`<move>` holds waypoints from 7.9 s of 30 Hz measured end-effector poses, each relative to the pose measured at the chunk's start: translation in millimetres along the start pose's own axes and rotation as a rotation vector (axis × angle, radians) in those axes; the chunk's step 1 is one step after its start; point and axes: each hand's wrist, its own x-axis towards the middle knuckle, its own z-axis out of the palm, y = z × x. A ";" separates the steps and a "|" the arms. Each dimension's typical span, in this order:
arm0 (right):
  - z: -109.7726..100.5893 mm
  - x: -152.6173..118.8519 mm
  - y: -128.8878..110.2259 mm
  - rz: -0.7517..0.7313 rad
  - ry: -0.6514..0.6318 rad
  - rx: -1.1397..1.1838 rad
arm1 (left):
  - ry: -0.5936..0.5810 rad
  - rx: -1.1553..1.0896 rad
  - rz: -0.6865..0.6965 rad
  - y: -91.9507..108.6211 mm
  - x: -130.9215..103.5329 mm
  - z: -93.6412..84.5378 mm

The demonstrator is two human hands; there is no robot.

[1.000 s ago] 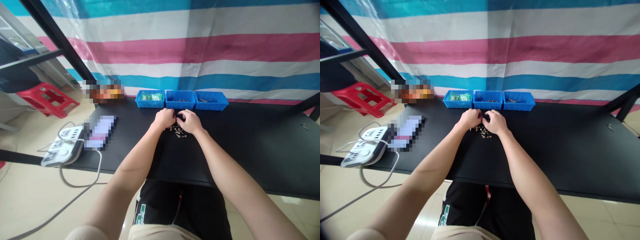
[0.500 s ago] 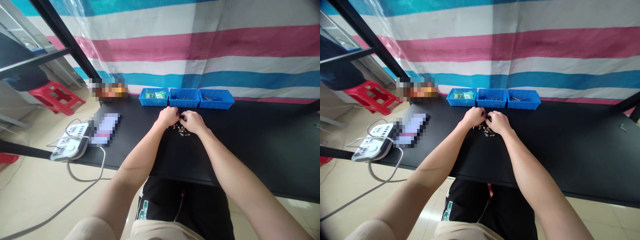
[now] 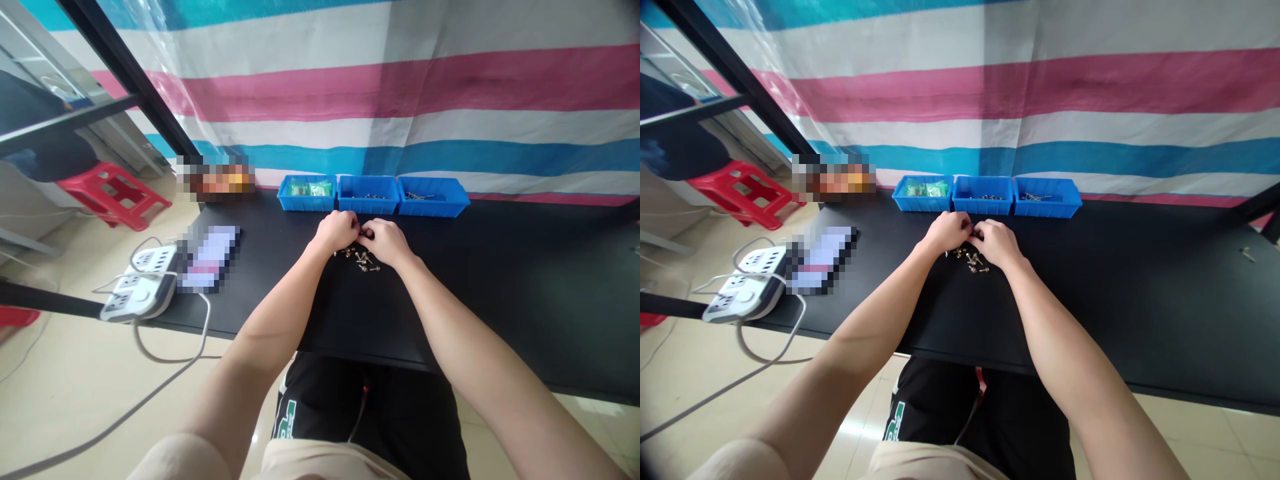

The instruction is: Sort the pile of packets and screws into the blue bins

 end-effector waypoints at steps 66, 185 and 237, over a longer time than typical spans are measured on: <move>-11.6 2.6 5.0 0.147 0.135 0.727 | 0.089 -0.436 0.154 -9.4 8.0 1.9; -3.1 2.1 6.3 -0.047 0.174 0.198 | 0.102 -0.652 0.050 -13.8 14.1 9.0; 3.8 9.9 26.3 0.112 0.142 -0.103 | 0.184 -0.356 0.095 -10.7 8.1 10.8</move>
